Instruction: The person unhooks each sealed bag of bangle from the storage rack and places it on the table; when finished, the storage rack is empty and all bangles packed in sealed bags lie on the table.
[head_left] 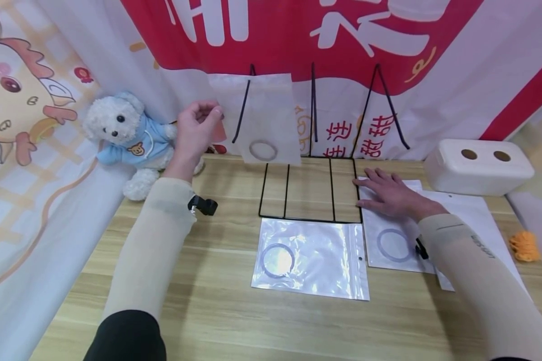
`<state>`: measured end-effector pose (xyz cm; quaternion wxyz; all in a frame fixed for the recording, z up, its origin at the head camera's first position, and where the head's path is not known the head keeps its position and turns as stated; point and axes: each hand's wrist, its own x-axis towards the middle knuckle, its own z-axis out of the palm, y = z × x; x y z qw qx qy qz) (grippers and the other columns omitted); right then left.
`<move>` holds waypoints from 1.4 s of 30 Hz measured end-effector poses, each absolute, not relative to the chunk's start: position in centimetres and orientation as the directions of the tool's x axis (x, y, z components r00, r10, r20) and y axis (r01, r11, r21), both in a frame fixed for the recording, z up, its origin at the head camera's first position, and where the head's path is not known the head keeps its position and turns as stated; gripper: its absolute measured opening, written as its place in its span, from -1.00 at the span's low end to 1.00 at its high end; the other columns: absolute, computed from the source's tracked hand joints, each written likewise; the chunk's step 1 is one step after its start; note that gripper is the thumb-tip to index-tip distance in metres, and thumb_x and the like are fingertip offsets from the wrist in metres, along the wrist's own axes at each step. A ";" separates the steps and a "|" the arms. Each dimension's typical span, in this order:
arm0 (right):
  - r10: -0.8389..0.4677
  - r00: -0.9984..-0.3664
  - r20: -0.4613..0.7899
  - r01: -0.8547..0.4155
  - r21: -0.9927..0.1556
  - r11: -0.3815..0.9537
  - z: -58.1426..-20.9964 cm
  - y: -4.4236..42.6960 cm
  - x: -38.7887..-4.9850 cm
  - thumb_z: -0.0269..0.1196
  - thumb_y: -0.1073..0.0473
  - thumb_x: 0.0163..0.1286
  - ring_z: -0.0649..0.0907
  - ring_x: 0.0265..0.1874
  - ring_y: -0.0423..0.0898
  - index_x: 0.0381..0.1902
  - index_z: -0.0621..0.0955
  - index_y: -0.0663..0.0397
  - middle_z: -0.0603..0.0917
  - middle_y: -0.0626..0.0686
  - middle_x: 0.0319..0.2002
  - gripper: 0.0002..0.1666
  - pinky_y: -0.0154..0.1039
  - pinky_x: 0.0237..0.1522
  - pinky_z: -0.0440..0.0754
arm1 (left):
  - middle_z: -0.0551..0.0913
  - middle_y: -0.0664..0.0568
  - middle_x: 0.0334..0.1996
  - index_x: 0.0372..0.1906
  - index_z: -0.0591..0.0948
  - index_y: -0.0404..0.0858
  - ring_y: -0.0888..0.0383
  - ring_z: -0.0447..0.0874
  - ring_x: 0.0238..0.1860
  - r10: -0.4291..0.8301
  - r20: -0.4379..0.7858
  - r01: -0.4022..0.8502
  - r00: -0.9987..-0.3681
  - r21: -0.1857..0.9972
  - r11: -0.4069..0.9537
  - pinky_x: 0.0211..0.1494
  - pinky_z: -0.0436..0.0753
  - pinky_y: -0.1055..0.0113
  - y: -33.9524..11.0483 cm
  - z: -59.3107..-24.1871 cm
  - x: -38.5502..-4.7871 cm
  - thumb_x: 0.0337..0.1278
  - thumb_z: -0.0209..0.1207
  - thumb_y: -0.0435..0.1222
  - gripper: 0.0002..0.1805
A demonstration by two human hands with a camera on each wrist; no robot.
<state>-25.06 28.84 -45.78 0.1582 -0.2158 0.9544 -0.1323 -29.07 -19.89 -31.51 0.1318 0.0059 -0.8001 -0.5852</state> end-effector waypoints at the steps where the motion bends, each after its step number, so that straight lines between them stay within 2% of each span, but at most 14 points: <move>1: -0.449 -0.858 -0.249 -0.365 -0.320 0.874 -45.8 28.9 -25.1 0.08 -0.50 0.59 -0.19 0.75 0.41 0.74 0.24 -0.22 -0.14 0.30 0.78 -0.04 0.53 0.67 -0.35 | 0.76 0.04 0.11 0.23 0.67 -0.17 0.13 0.67 0.18 -0.164 0.199 0.143 -0.966 0.943 0.301 0.38 0.64 0.30 -19.9 -31.5 -29.1 0.54 0.28 -0.05 -0.62; 7: -0.442 -0.858 -0.261 -0.350 -0.333 0.876 -45.8 29.0 -24.9 0.10 -0.51 0.58 -0.22 0.75 0.41 0.74 0.23 -0.22 -0.17 0.29 0.79 -0.03 0.52 0.67 -0.38 | 0.74 -0.01 0.16 0.33 0.65 -0.16 0.00 0.69 0.23 -0.155 0.196 0.149 -0.968 0.951 0.270 0.43 0.66 0.24 -19.9 -31.1 -29.2 0.56 0.26 -0.05 -0.57; 14: -0.447 -0.856 -0.260 -0.355 -0.332 0.874 -46.0 29.2 -24.9 0.09 -0.51 0.58 -0.21 0.75 0.40 0.76 0.18 -0.27 -0.17 0.28 0.79 -0.02 0.51 0.67 -0.38 | 0.72 -0.07 0.26 0.36 0.66 -0.14 0.06 0.67 0.18 -0.148 0.225 0.187 -0.963 0.954 0.237 0.42 0.68 0.31 -19.6 -30.4 -29.2 0.55 0.27 -0.06 -0.55; 19: -0.444 -0.853 -0.275 -0.354 -0.321 0.879 -46.3 29.2 -25.1 0.07 -0.54 0.57 -0.24 0.75 0.42 0.78 0.13 -0.29 -0.19 0.28 0.79 0.01 0.53 0.66 -0.39 | 0.81 -0.04 0.18 0.25 0.72 -0.15 0.09 0.69 0.06 -0.135 0.279 0.247 -0.951 0.945 0.213 0.31 0.72 0.24 -19.3 -30.0 -29.3 0.53 0.29 -0.09 -0.63; 22: -0.444 -0.852 -0.280 -0.353 -0.319 0.879 -46.5 29.2 -25.2 0.06 -0.55 0.57 -0.24 0.75 0.42 0.78 0.12 -0.30 -0.20 0.28 0.79 0.02 0.54 0.65 -0.39 | 0.83 -0.02 0.15 0.19 0.73 -0.15 0.11 0.70 0.05 -0.140 0.283 0.250 -0.949 0.944 0.215 0.32 0.72 0.20 -19.2 -29.8 -29.3 0.51 0.30 -0.11 -0.67; 29: -0.439 -0.850 -0.290 -0.345 -0.324 0.881 -46.5 29.1 -25.3 0.05 -0.57 0.56 -0.26 0.75 0.42 0.78 0.12 -0.32 -0.22 0.27 0.79 0.03 0.54 0.65 -0.40 | 0.86 -0.02 0.04 0.15 0.78 -0.18 0.10 0.77 0.05 -0.169 0.290 0.253 -0.942 0.945 0.209 0.27 0.78 0.32 -19.3 -29.6 -29.1 0.47 0.33 -0.13 -0.69; 36: -0.442 -0.848 -0.292 -0.343 -0.332 0.878 -46.5 29.1 -25.4 0.07 -0.56 0.56 -0.26 0.74 0.42 0.78 0.13 -0.30 -0.22 0.28 0.79 0.03 0.54 0.65 -0.41 | 0.85 -0.09 -0.01 0.18 0.81 -0.16 0.13 0.85 -0.10 -0.212 0.232 0.209 -0.949 0.970 0.126 0.07 0.83 0.41 -19.5 -29.0 -28.8 0.40 0.38 -0.13 -0.64; 42: -0.446 -0.848 -0.288 -0.350 -0.328 0.877 -46.3 29.1 -25.4 0.06 -0.55 0.57 -0.26 0.75 0.42 0.78 0.12 -0.31 -0.23 0.27 0.79 0.02 0.54 0.65 -0.40 | 0.86 -0.02 -0.05 0.15 0.83 -0.14 0.11 0.87 -0.09 -0.246 0.177 0.169 -0.953 0.984 0.051 0.06 0.84 0.38 -19.6 -28.5 -28.3 0.34 0.42 -0.14 -0.65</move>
